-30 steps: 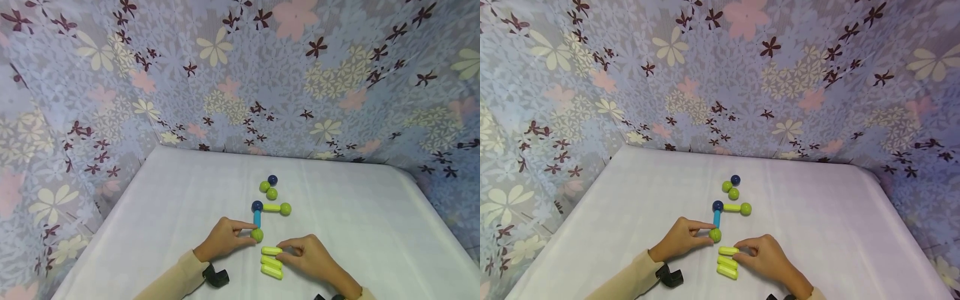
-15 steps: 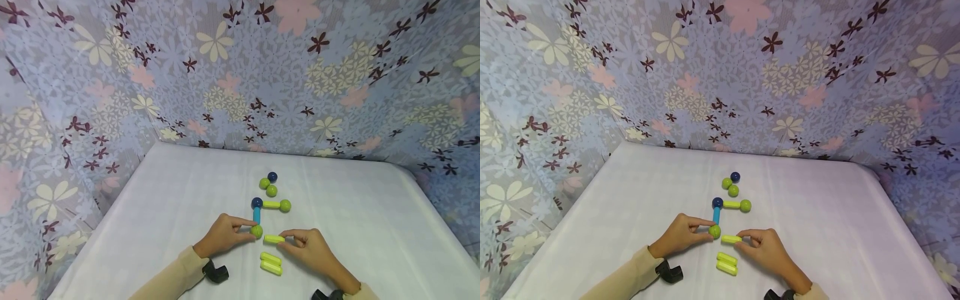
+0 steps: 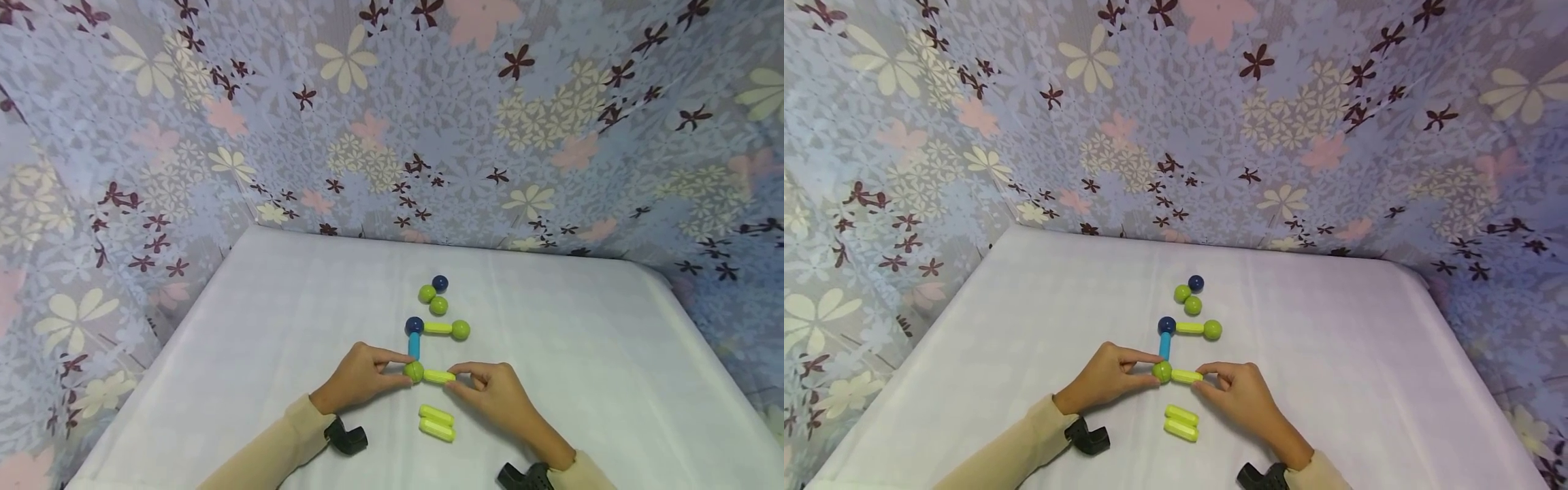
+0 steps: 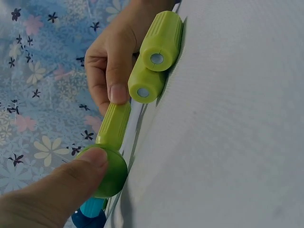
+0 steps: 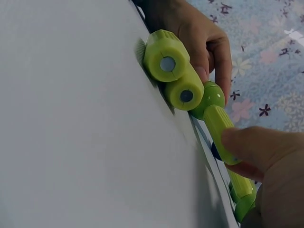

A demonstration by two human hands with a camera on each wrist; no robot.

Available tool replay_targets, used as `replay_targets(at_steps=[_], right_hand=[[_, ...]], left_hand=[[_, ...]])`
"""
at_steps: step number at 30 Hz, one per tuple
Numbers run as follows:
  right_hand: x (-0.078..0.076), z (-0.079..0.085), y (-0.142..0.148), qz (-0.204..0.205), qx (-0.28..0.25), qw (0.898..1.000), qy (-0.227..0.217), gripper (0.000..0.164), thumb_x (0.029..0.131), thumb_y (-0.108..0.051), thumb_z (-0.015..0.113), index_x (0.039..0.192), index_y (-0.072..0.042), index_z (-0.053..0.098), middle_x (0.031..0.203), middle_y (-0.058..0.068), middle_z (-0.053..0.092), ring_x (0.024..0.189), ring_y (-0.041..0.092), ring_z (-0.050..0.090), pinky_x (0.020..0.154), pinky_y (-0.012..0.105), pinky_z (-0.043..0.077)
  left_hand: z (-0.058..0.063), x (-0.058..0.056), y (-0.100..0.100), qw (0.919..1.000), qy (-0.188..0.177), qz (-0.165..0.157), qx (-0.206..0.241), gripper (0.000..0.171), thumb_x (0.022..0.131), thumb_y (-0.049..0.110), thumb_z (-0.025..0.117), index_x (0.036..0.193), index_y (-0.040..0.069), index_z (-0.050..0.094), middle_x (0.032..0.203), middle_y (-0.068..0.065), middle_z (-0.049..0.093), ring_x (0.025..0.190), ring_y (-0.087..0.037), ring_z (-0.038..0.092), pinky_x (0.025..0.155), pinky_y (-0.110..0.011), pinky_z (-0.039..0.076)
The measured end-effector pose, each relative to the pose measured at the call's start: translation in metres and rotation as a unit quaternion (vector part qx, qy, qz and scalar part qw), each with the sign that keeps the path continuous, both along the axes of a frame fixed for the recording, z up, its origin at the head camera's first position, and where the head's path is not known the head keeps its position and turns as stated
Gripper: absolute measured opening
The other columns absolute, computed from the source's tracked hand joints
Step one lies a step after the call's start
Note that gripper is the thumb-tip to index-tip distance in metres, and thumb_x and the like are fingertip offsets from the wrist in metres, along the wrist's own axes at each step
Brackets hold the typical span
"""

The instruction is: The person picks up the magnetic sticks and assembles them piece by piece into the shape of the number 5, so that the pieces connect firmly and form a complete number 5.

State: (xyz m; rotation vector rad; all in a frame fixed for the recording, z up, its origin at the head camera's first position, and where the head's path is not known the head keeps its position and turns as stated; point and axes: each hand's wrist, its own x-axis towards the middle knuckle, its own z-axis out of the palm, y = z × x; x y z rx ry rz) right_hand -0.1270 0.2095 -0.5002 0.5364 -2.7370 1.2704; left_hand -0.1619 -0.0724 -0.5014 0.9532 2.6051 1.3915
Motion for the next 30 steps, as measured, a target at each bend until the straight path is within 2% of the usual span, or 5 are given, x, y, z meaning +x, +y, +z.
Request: replay_targets(at_steps=[7,12,19,26,30], right_hand=[[-0.0006,0.0013,-0.0048,-0.012,0.003,1.000,-0.003,0.020,0.087,-0.027,0.084,0.104,-0.017,0.081,0.048,-0.019,0.031,0.046,-0.002,0.025,0.047,0.020,0.028],[0.0000,0.0028,-0.0056,-0.024,0.013,1.000,-0.016,0.021,0.087,-0.027,0.084,0.105,-0.017,0.081,0.048,-0.017,0.033,0.046,-0.001,0.026,0.047,0.020,0.029],[-0.0006,0.0037,-0.0041,-0.023,0.013,1.000,-0.006,0.020,0.087,-0.027,0.084,0.103,-0.017,0.081,0.048,-0.018,0.033,0.046,-0.002,0.026,0.047,0.020,0.028],[-0.0025,0.0023,-0.0032,-0.011,-0.010,1.000,0.004,0.023,0.086,-0.029,0.085,0.104,-0.016,0.081,0.047,-0.020,0.031,0.045,-0.002,0.026,0.046,0.020,0.027],[-0.0049,-0.0027,-0.0036,-0.039,-0.039,0.998,0.015,0.027,0.088,-0.033,0.083,0.108,-0.016,0.080,0.047,-0.017,0.033,0.045,-0.001,0.026,0.044,0.022,0.028]], left_hand=[[0.0018,0.0006,-0.0012,0.9999,-0.012,0.003,-0.008,0.033,0.085,0.032,0.086,0.115,0.021,0.080,0.052,0.016,0.032,0.049,0.001,0.028,0.048,-0.019,0.026],[0.0010,0.0004,-0.0009,0.9999,-0.012,-0.001,-0.007,0.034,0.085,0.033,0.085,0.116,0.021,0.080,0.052,0.016,0.032,0.049,0.002,0.028,0.048,-0.019,0.026],[0.0018,-0.0001,0.0007,0.9999,-0.007,0.001,-0.008,0.034,0.085,0.032,0.086,0.116,0.020,0.080,0.053,0.017,0.031,0.050,0.002,0.028,0.048,-0.019,0.026],[0.0016,0.0006,-0.0005,0.9999,-0.010,0.007,-0.008,0.034,0.084,0.031,0.087,0.115,0.020,0.080,0.052,0.019,0.029,0.049,0.002,0.027,0.048,-0.020,0.025],[0.0001,-0.0005,-0.0016,0.9999,-0.004,0.003,-0.010,0.033,0.084,0.030,0.087,0.115,0.019,0.080,0.052,0.018,0.030,0.049,0.002,0.027,0.048,-0.020,0.026]])
